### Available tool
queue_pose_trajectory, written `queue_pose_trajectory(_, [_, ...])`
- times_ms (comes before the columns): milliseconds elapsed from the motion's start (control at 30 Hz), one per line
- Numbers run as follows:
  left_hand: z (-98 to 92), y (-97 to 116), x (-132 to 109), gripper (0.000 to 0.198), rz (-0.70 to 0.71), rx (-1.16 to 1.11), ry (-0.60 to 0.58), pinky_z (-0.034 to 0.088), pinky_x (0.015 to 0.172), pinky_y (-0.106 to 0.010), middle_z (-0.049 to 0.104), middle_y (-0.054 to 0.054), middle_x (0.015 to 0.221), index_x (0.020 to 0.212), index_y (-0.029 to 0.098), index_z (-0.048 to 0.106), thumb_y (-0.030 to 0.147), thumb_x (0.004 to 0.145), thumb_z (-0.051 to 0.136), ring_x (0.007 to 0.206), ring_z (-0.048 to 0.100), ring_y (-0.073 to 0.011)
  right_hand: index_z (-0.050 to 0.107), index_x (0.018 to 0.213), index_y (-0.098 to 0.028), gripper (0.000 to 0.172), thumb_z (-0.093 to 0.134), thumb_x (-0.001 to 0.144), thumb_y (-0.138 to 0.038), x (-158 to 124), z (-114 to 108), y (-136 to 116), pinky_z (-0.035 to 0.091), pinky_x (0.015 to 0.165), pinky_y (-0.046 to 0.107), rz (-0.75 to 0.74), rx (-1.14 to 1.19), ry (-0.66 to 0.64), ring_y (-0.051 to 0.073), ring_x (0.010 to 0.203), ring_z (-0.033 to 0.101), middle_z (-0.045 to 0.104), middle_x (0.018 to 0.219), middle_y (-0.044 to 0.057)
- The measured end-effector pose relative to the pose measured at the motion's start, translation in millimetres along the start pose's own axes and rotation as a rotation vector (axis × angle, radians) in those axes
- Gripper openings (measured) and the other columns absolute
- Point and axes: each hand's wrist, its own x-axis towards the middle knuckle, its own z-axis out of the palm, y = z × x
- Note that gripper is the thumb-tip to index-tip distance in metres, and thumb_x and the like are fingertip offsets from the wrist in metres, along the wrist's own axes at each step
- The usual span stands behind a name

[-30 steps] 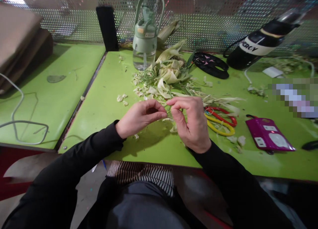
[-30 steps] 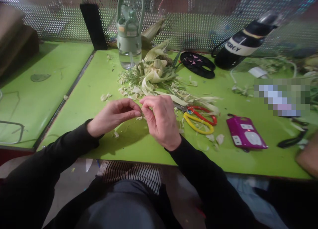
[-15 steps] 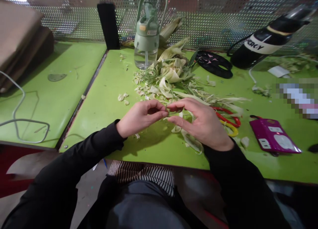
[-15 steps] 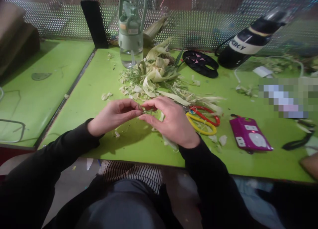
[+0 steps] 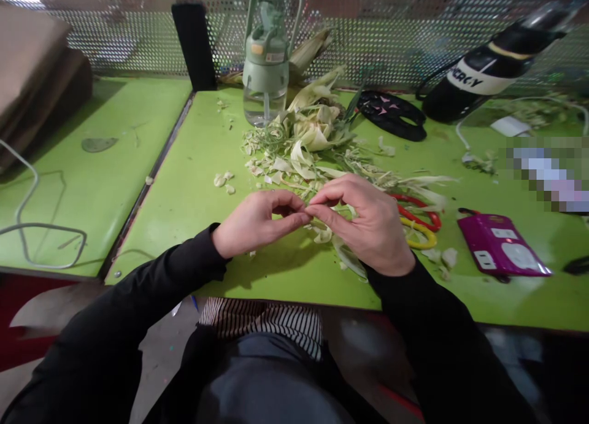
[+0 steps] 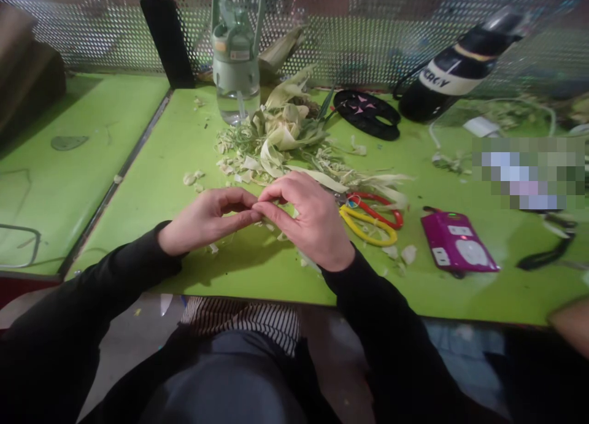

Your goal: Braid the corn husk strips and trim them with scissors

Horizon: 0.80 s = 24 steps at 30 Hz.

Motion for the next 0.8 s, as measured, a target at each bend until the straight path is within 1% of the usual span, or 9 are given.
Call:
queue_pose_trajectory(100, [2.7, -1.5, -0.8, 0.020, -0.004, 0.021, -0.028, 0.053, 0.081, -0.030, 0.073, -0.006, 0.087, 0.092, 0.012, 0.070, 0.030, 0.087, 0.063, 0.081, 0.066, -0.0151, 0.064, 0.088, -0.023, 0.004, 0.066, 0.091, -0.024, 0.5, 4.2, -0.4, 0.051, 0.072, 0.035, -0.024, -0.021, 0.016, 0.019, 0.081, 0.063, 0.068, 0.085, 0.002])
queue_pose_trajectory(133, [3.3, -2.1, -0.7, 0.019, -0.013, 0.016, -0.034, 0.053, 0.082, -0.030, 0.073, -0.006, 0.088, 0.091, 0.012, 0.070, 0.030, 0.087, 0.063, 0.082, 0.067, -0.0154, 0.065, 0.092, -0.023, 0.001, 0.065, 0.091, -0.024, 0.5, 4.9, -0.8, 0.051, 0.073, 0.036, -0.020, -0.047, 0.053, 0.019, 0.085, 0.063, 0.068, 0.090, 0.003])
queue_pose_trajectory(200, [3.3, -3.5, 0.4, 0.020, -0.040, -0.018, -0.041, 0.054, 0.081, -0.030, 0.073, -0.007, 0.089, 0.091, 0.012, 0.069, 0.030, 0.087, 0.063, 0.081, 0.067, -0.0151, 0.064, 0.098, -0.023, 0.007, 0.066, 0.091, -0.024, 0.3, 4.7, -1.9, 0.051, 0.073, 0.036, 0.008, -0.098, 0.171, 0.020, 0.090, 0.062, 0.066, 0.100, 0.005])
queue_pose_trajectory(267, [1.6, -5.3, 2.4, 0.022, -0.062, -0.077, -0.030, 0.054, 0.080, -0.029, 0.073, -0.008, 0.091, 0.093, 0.011, 0.068, 0.032, 0.088, 0.062, 0.081, 0.066, -0.0144, 0.064, 0.094, -0.023, 0.007, 0.068, 0.089, -0.026, -0.2, 3.0, -3.1, 0.051, 0.070, 0.035, 0.036, -0.126, 0.239, 0.019, 0.086, 0.061, 0.064, 0.097, 0.005])
queue_pose_trajectory(300, [0.3, -6.3, 3.5, 0.023, -0.063, -0.105, -0.012, 0.054, 0.080, -0.029, 0.073, -0.008, 0.093, 0.094, 0.011, 0.067, 0.032, 0.089, 0.062, 0.081, 0.066, -0.0140, 0.064, 0.090, -0.022, 0.008, 0.070, 0.088, -0.027, -0.4, 2.1, -3.7, 0.051, 0.068, 0.034, 0.039, -0.122, 0.216, 0.018, 0.082, 0.060, 0.063, 0.092, 0.003])
queue_pose_trajectory(367, [-2.4, -8.2, 5.5, 0.022, -0.050, -0.134, 0.038, 0.053, 0.081, -0.029, 0.072, -0.008, 0.095, 0.096, 0.011, 0.066, 0.031, 0.090, 0.062, 0.083, 0.065, -0.0135, 0.064, 0.085, -0.022, 0.012, 0.071, 0.087, -0.030, -0.8, 1.1, -4.6, 0.052, 0.066, 0.034, 0.040, -0.100, 0.107, 0.017, 0.077, 0.060, 0.064, 0.085, 0.002])
queue_pose_trajectory(433, [-4.0, -9.6, 6.7, 0.019, -0.034, -0.127, 0.072, 0.053, 0.083, -0.028, 0.072, -0.007, 0.094, 0.095, 0.011, 0.066, 0.029, 0.090, 0.061, 0.084, 0.065, -0.0130, 0.064, 0.086, -0.022, 0.012, 0.071, 0.087, -0.032, -1.1, 1.5, -5.1, 0.053, 0.068, 0.035, 0.061, -0.073, 0.022, 0.018, 0.077, 0.061, 0.066, 0.086, 0.003])
queue_pose_trajectory(633, [0.3, -11.5, 4.7, 0.017, -0.004, -0.090, 0.096, 0.050, 0.074, -0.025, 0.069, -0.005, 0.087, 0.093, 0.013, 0.065, 0.029, 0.091, 0.059, 0.076, 0.060, -0.0115, 0.066, 0.090, -0.023, 0.012, 0.065, 0.092, -0.035, -2.5, 3.8, -4.7, 0.054, 0.068, 0.034, 0.155, -0.031, 0.004, 0.018, 0.076, 0.062, 0.068, 0.085, 0.004])
queue_pose_trajectory(800, [2.6, -11.3, 3.6, 0.020, 0.040, -0.040, 0.053, 0.048, 0.070, -0.025, 0.064, -0.004, 0.080, 0.083, 0.012, 0.063, 0.030, 0.091, 0.058, 0.072, 0.057, -0.0110, 0.069, 0.110, -0.022, 0.019, 0.064, 0.092, -0.027, -1.9, 2.5, -3.1, 0.055, 0.083, 0.039, 0.111, -0.020, -0.078, 0.020, 0.093, 0.065, 0.071, 0.101, 0.006])
